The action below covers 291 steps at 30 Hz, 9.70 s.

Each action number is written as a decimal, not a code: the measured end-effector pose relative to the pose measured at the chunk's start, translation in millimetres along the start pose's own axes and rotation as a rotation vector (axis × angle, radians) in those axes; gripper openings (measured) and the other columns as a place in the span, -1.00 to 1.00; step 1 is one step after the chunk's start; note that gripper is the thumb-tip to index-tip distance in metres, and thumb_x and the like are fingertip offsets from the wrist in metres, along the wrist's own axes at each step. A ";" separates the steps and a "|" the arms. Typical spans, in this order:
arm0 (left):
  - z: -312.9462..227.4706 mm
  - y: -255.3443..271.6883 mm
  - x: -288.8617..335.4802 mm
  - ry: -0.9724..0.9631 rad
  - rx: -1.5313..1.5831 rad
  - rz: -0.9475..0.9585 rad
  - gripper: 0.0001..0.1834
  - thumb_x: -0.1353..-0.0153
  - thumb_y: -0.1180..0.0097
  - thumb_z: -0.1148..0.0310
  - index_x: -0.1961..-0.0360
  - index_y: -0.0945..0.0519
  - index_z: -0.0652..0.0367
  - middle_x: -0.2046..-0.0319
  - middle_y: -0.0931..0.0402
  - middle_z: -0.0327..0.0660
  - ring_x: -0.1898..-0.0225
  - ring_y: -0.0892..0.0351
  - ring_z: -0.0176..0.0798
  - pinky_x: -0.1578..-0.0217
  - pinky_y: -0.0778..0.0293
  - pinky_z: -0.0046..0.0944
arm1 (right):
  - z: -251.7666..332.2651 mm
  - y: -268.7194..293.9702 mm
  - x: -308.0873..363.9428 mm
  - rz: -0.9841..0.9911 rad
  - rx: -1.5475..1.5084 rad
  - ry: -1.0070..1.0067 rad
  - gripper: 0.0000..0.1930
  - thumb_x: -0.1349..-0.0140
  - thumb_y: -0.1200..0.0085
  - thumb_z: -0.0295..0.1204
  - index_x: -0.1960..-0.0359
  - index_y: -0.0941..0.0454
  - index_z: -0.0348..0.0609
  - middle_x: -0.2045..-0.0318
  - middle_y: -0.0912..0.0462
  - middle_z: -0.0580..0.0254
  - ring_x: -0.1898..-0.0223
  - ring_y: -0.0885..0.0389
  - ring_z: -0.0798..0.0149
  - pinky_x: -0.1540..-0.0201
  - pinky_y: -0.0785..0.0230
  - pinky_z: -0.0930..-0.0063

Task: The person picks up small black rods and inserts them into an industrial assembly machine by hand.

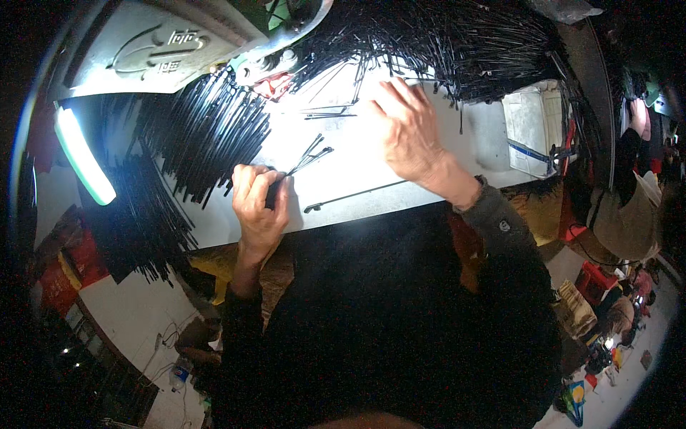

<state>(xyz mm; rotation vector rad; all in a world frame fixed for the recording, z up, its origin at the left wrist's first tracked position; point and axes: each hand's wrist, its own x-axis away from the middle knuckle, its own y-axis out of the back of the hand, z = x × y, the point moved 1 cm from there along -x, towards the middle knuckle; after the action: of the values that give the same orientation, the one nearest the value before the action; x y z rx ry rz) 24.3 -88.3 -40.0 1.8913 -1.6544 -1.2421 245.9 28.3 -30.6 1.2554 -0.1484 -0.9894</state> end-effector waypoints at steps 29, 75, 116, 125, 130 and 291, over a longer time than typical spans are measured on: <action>8.4 2.4 7.4 0.013 -0.007 -0.015 -0.78 0.13 -0.25 0.58 0.38 -0.53 0.23 0.45 -0.39 -0.14 0.36 -0.35 -0.13 0.30 -0.21 -0.15 | 18.3 -8.5 -22.0 0.163 -0.067 -0.147 -0.91 0.06 -0.13 -0.47 0.61 -0.46 -0.13 0.56 -0.44 0.25 0.54 -0.47 0.16 0.42 -0.29 0.30; 1.3 -2.4 6.2 0.025 -0.074 -0.040 -0.84 0.12 -0.20 0.58 0.48 -0.48 0.24 0.53 -0.32 -0.15 0.43 -0.30 -0.14 0.36 -0.20 -0.15 | 25.4 3.8 21.3 0.163 0.009 -0.200 -0.85 -0.01 -0.14 -0.46 0.36 -0.49 -0.17 0.42 -0.51 0.19 0.49 -0.47 0.15 0.37 -0.29 0.33; -22.4 -0.4 -36.7 -0.001 -0.148 0.083 -0.87 -0.02 -0.21 0.51 0.38 -0.53 0.14 0.51 -0.42 -0.17 0.49 -0.40 -0.13 0.43 -0.30 -0.20 | 14.3 39.6 71.6 0.255 -0.137 0.120 -0.85 0.03 -0.19 -0.54 0.38 -0.53 -0.21 0.46 -0.46 0.25 0.49 -0.50 0.27 0.47 -0.32 0.41; -27.2 16.0 -10.0 0.147 -0.070 0.006 -0.86 -0.01 -0.23 0.59 0.37 -0.54 0.27 0.56 -0.45 -0.12 0.53 -0.42 -0.09 0.48 -0.29 -0.19 | 12.3 27.4 39.5 0.232 -0.066 0.008 -0.87 0.04 -0.14 -0.51 0.48 -0.43 -0.23 0.49 -0.39 0.21 0.56 -0.45 0.30 0.53 -0.26 0.41; -26.8 12.8 1.8 0.144 -0.009 0.025 -0.88 -0.01 -0.23 0.60 0.40 -0.54 0.27 0.57 -0.45 -0.11 0.51 -0.44 -0.10 0.46 -0.31 -0.19 | -12.6 23.0 34.2 0.071 -0.015 0.017 -0.96 -0.04 -0.06 -0.52 0.48 -0.49 -0.21 0.50 -0.50 0.19 0.65 -0.47 0.38 0.66 -0.31 0.53; 23.0 19.5 -98.5 -0.236 -0.520 0.002 -0.67 0.01 -0.09 0.58 0.14 -0.53 0.30 0.43 -0.51 -0.14 0.55 -0.48 -0.22 0.53 -0.37 -0.29 | 34.2 -38.4 -83.1 0.121 -1.192 -0.631 -0.82 -0.35 0.07 -0.39 0.20 -0.54 -0.22 0.67 -0.34 0.51 0.70 -0.21 0.65 0.69 -0.06 0.74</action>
<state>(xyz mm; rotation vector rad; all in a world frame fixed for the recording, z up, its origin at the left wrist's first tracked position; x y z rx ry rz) 0.0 3.8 -0.7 1.4690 -1.2602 -1.7440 155.2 61.9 -16.9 -0.1634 -0.0874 -1.0662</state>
